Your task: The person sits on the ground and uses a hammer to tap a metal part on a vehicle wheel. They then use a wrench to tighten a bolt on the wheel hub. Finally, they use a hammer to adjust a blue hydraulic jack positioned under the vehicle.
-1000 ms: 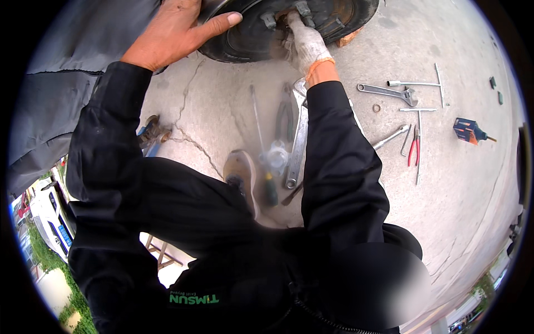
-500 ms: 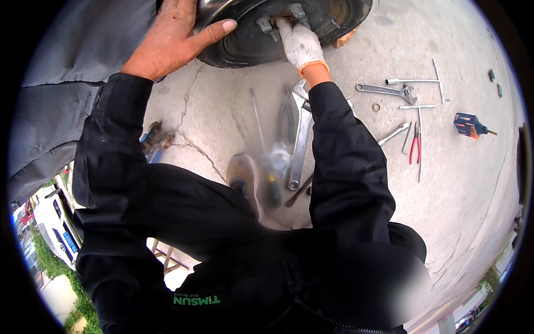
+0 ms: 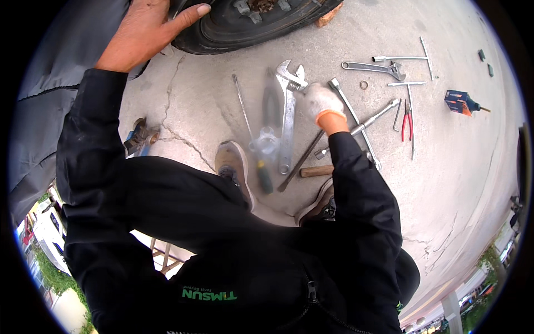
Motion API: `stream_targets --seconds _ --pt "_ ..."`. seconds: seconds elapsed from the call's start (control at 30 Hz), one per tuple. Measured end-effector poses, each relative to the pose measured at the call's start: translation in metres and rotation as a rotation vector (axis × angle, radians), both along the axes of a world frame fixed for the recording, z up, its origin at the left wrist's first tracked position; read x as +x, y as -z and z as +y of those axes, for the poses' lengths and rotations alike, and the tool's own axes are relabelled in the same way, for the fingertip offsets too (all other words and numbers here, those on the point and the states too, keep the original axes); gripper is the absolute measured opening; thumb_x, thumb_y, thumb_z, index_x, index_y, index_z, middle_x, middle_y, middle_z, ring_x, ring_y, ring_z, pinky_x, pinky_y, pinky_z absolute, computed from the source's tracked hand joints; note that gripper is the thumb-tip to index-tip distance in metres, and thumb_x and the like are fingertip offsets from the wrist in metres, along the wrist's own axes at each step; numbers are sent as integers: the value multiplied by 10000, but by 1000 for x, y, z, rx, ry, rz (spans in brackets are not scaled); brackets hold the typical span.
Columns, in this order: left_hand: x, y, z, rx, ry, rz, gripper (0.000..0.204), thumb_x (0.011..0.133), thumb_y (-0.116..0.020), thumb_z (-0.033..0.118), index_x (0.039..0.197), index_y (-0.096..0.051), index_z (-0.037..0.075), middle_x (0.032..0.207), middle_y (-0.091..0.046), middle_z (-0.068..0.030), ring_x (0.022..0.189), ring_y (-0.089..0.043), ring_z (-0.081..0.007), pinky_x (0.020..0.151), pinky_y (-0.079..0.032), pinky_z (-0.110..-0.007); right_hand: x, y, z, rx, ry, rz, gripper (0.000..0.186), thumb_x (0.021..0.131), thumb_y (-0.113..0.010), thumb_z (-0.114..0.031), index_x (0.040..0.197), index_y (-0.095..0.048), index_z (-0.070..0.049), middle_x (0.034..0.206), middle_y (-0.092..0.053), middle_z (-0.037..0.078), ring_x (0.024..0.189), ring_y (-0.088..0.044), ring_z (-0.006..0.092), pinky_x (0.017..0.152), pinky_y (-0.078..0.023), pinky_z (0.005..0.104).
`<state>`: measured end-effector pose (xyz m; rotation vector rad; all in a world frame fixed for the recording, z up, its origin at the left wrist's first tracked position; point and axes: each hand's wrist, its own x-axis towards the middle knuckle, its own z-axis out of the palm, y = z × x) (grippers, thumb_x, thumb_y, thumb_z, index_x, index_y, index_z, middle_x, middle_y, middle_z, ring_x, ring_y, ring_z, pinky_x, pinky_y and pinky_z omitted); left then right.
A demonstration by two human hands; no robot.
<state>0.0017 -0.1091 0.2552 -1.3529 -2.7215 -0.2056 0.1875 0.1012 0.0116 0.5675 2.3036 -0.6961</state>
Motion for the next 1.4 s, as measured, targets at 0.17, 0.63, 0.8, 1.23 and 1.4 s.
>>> stream_targets --seconds 0.17,0.63,0.8,1.23,1.4 --pt "0 -22 -18 24 2 289 891 846 -708 336 1502 -214 -12 1501 -315 -264 1409 -295 -398 1146 -278 -449 23 -9 -99 2 255 -14 737 871 -602 -146 1496 -239 0 1245 -565 236 1125 -619 363 895 -522 482" --pt "37 -11 -13 44 4 114 755 904 -651 309 1509 -257 87 1542 -239 -231 1411 -276 -397 1122 -340 -432 30 3 -80 5 413 55 945 839 -678 -173 1555 -67 -85 1104 -648 234 961 -688 311 817 -559 430" --pt "59 -18 5 76 56 205 466 914 -632 255 1325 -516 69 1384 -473 -132 1265 -465 -350 998 -444 -412 32 16 -54 -603 853 350 660 825 -610 -194 1412 -372 -6 893 -663 167 742 -643 291 682 -533 386" --pt "43 137 47 518 -606 -1395 515 1003 -538 351 1298 -462 -64 1199 -605 -142 1078 -624 -225 954 -517 -384 30 -101 -72 -1549 1048 405 375 913 -549 -145 1252 -465 -6 929 -619 157 681 -621 274 590 -577 421" --pt "24 148 36 658 -740 -1361 341 1004 -544 223 1209 -522 -49 1072 -643 -99 965 -647 -192 887 -549 -359 -20 -93 -43 -1733 1038 254 468 999 -476 -412 1096 -579 34 909 -667 179 714 -677 293 656 -596 433"
